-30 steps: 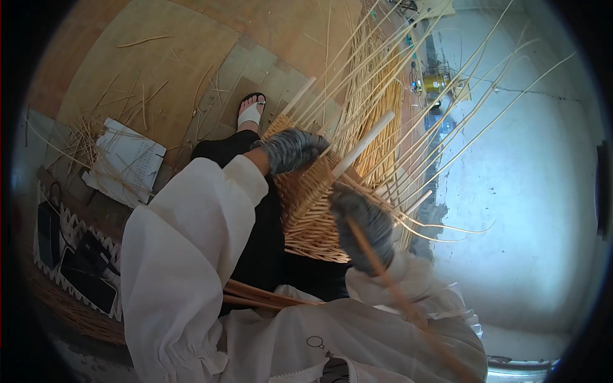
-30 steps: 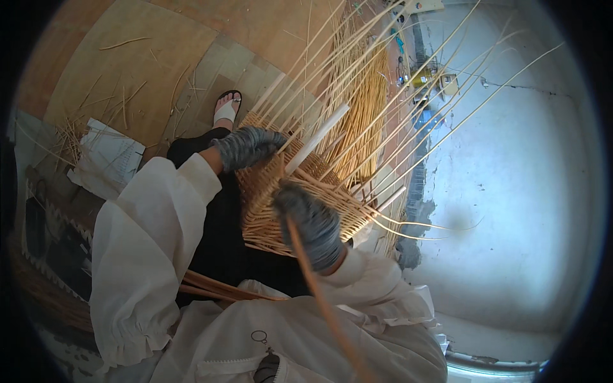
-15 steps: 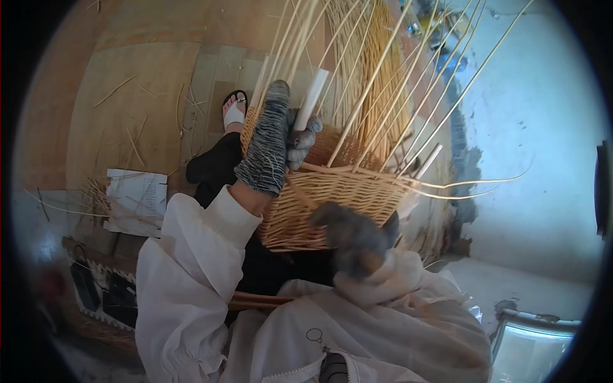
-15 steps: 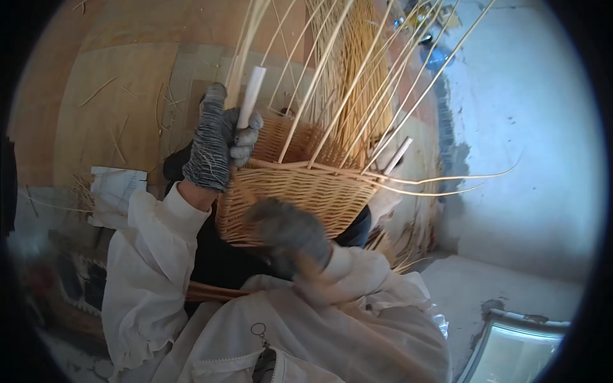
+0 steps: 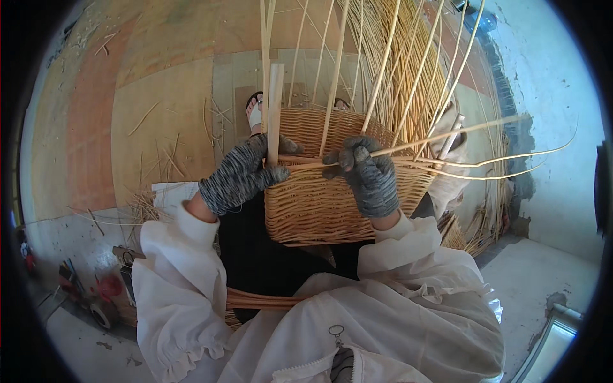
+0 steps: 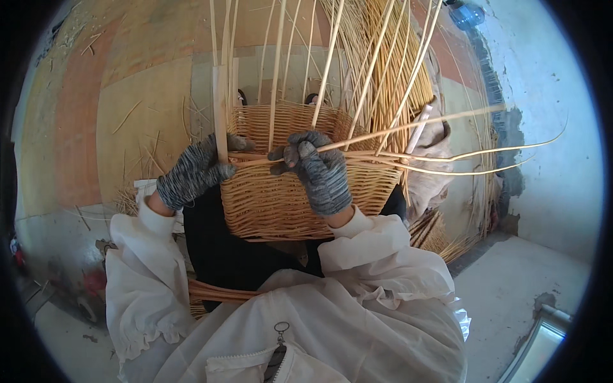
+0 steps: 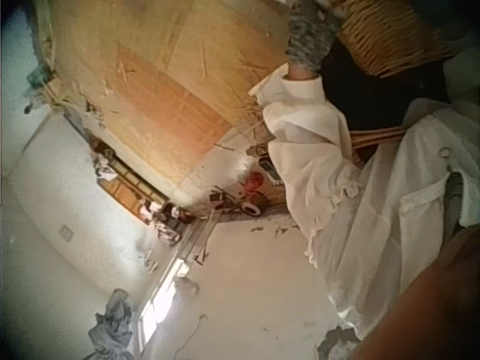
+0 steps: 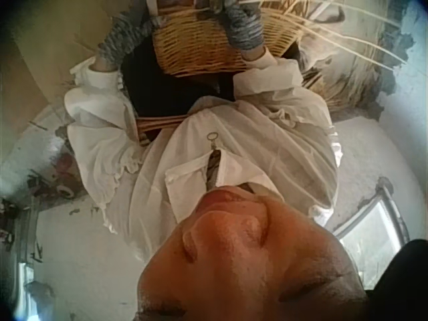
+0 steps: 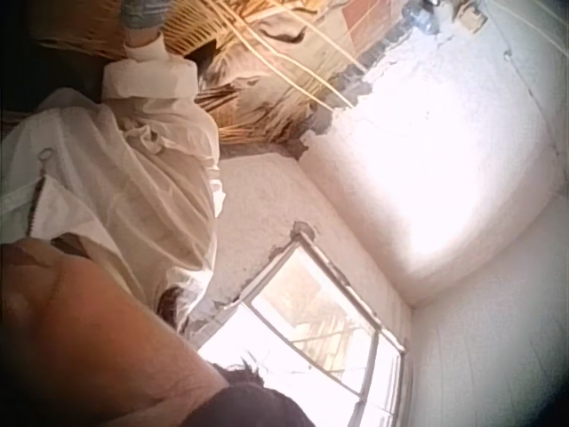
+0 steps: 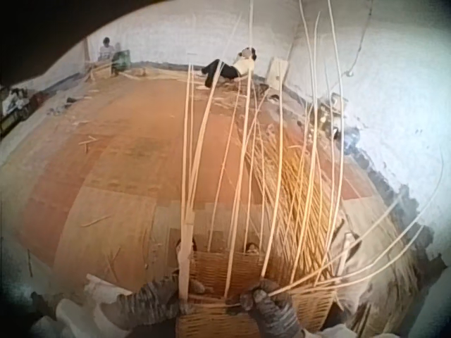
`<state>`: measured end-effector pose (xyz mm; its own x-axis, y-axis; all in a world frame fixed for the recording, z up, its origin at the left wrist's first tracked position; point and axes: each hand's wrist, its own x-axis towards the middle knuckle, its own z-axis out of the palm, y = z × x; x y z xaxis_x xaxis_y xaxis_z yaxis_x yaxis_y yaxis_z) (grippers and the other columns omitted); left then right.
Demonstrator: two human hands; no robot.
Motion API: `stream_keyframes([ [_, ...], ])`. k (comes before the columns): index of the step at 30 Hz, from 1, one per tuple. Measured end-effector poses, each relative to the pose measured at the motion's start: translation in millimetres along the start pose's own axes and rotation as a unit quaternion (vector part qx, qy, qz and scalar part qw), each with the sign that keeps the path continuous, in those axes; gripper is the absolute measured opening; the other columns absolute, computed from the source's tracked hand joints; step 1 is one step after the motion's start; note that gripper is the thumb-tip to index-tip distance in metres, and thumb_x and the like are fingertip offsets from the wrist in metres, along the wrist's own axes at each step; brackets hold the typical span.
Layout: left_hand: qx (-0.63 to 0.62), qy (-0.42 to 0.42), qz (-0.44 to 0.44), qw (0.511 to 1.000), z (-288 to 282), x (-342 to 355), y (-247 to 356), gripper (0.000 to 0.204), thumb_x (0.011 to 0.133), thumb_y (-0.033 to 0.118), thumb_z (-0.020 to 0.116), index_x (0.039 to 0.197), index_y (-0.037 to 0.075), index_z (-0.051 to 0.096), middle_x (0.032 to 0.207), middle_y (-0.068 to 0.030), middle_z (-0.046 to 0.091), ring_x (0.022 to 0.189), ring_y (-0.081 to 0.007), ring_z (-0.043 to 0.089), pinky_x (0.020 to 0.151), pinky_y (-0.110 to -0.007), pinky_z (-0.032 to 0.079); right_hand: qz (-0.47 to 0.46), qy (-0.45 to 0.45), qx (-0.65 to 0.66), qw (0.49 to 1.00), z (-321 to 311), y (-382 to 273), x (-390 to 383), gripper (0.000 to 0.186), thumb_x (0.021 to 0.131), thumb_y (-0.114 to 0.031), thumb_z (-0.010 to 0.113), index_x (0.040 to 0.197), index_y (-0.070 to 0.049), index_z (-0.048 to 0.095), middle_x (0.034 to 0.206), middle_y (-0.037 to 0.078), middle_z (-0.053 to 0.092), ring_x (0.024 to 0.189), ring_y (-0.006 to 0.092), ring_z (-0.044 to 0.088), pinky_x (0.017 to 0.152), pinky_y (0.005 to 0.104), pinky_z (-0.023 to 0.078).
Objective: Weaving a wicker basket using long reeds.
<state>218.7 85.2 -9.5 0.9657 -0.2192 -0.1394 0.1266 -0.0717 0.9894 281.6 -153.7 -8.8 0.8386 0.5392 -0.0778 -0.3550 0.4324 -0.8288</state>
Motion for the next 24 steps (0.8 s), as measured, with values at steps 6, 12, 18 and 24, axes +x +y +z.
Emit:
stream_keyframes([
  [6, -0.201, -0.017, 0.019, 0.979, 8.9, 6.6, -21.0, 0.035, 0.078, 0.028, 0.074, 0.102, 0.011, 0.055, 0.139, -0.0153, 0.041, 0.130, -0.0259, 0.036, 0.107, -0.039, 0.031, -0.332, -0.247, -0.488, 0.768, -1.3, -17.2, 8.9, 0.029, 0.084, -0.014, 0.060, 0.109, -0.001, 0.058, 0.094, 0.012, 0.062, 0.099, 0.0288, 0.061, 0.088, 0.0394, 0.051],
  [12, -0.114, -0.015, 0.065, 0.991, 4.8, 5.7, -34.7, 0.038, 0.073, 0.017, 0.078, 0.103, 0.010, 0.055, 0.148, -0.0173, 0.029, 0.134, -0.0265, 0.031, 0.108, -0.040, 0.027, -0.281, -0.327, -0.760, 0.486, 14.5, -16.1, 27.9, 0.042, 0.079, -0.017, 0.053, 0.119, -0.005, 0.059, 0.108, 0.008, 0.060, 0.107, 0.0232, 0.055, 0.094, 0.0387, 0.041],
  [18, -0.141, -0.006, -0.008, 0.990, 1.2, 7.3, -18.1, 0.040, 0.073, 0.018, 0.079, 0.103, 0.007, 0.054, 0.141, -0.0165, 0.036, 0.129, -0.0263, 0.037, 0.104, -0.040, 0.033, -0.109, -0.386, -0.740, 0.540, 18.1, -8.0, 37.1, 0.037, 0.078, -0.018, 0.053, 0.111, -0.004, 0.061, 0.104, 0.007, 0.061, 0.101, 0.0204, 0.056, 0.083, 0.0353, 0.044],
  [24, -0.048, -0.018, -0.092, 0.994, -13.1, 4.2, -1.8, 0.043, 0.070, 0.020, 0.082, 0.099, 0.005, 0.055, 0.117, -0.0128, 0.055, 0.109, -0.0237, 0.054, 0.093, -0.035, 0.044, -0.210, -0.364, -0.712, 0.562, 7.5, -6.8, 46.1, 0.035, 0.077, -0.021, 0.056, 0.107, -0.004, 0.063, 0.100, 0.006, 0.061, 0.095, 0.0202, 0.057, 0.081, 0.0379, 0.045],
])
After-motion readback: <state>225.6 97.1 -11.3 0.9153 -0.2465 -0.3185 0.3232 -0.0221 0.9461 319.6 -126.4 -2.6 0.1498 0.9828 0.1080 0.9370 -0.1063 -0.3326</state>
